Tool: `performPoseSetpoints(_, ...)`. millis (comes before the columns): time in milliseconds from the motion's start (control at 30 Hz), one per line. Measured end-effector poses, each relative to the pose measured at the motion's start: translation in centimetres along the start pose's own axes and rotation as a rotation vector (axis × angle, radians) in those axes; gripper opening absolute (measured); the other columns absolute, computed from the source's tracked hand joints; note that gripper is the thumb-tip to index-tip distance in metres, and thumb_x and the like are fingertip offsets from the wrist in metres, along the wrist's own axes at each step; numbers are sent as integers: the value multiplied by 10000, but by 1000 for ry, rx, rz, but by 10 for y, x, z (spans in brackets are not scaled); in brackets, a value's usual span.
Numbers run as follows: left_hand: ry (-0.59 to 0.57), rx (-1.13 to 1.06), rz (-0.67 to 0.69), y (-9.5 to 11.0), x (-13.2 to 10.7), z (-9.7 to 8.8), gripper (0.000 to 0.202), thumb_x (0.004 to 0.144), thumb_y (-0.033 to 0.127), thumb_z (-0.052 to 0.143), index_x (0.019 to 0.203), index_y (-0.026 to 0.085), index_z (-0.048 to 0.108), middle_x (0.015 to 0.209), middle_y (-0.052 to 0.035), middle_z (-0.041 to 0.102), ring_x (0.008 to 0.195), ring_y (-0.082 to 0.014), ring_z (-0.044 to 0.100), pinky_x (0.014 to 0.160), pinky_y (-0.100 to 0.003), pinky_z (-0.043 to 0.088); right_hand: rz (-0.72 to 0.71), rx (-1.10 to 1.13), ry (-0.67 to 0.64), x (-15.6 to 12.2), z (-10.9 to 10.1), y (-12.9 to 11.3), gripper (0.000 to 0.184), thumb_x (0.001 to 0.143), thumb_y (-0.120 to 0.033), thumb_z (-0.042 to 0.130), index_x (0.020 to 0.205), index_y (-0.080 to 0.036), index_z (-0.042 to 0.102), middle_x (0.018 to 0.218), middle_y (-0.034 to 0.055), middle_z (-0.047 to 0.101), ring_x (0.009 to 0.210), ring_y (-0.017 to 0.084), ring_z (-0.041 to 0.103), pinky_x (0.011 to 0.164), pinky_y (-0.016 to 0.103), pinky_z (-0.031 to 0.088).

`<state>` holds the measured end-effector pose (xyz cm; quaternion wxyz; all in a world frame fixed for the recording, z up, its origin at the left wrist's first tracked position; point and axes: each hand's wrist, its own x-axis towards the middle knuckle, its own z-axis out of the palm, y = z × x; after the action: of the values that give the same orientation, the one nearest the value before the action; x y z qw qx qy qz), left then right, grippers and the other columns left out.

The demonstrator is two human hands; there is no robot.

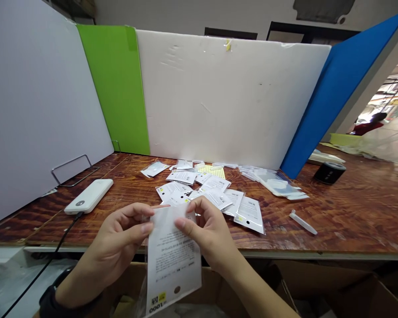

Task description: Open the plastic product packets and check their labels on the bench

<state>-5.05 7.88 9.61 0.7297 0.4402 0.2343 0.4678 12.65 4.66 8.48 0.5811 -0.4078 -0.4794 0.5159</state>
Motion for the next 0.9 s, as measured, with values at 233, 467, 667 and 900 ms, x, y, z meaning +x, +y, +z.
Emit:
performPoseSetpoints(233, 75, -101, -41, 6, 2, 3, 198, 564, 154, 839, 703, 165, 698, 714, -24, 713, 573, -130, 630, 496, -195, 505, 111, 238, -96, 2, -8, 0, 234, 692, -322, 792, 762, -209, 599, 681, -24, 633, 581, 97, 583, 506, 179, 424)
performPoseSetpoints(467, 139, -106, -48, -2, 14, -9, 265, 662, 190, 779, 886, 170, 639, 751, -36, 718, 603, -140, 650, 568, -241, 538, 234, 227, -186, 8, -13, 5, 185, 679, -326, 798, 738, -182, 697, 732, 12, 685, 663, 123, 641, 576, 204, 487)
performPoseSetpoints(667, 242, 183, -97, -8, 38, -20, 277, 830, 201, 568, 1098, 151, 524, 939, -111, 717, 709, -175, 688, 650, -292, 547, 354, 174, -120, 22, -16, 18, 225, 624, -312, 789, 765, -159, 705, 745, 46, 705, 691, 181, 664, 647, 294, 514)
performPoseSetpoints(900, 493, 588, 23, -23, 92, -73, 201, 846, 66, 505, 1029, 96, 582, 1238, -193, 583, 1209, -265, 515, 1042, -425, 363, 178, -180, 365, 39, -23, 21, 663, 685, -445, 645, 1300, -223, 536, 1415, 103, 477, 1367, 275, 333, 1114, 406, 251)
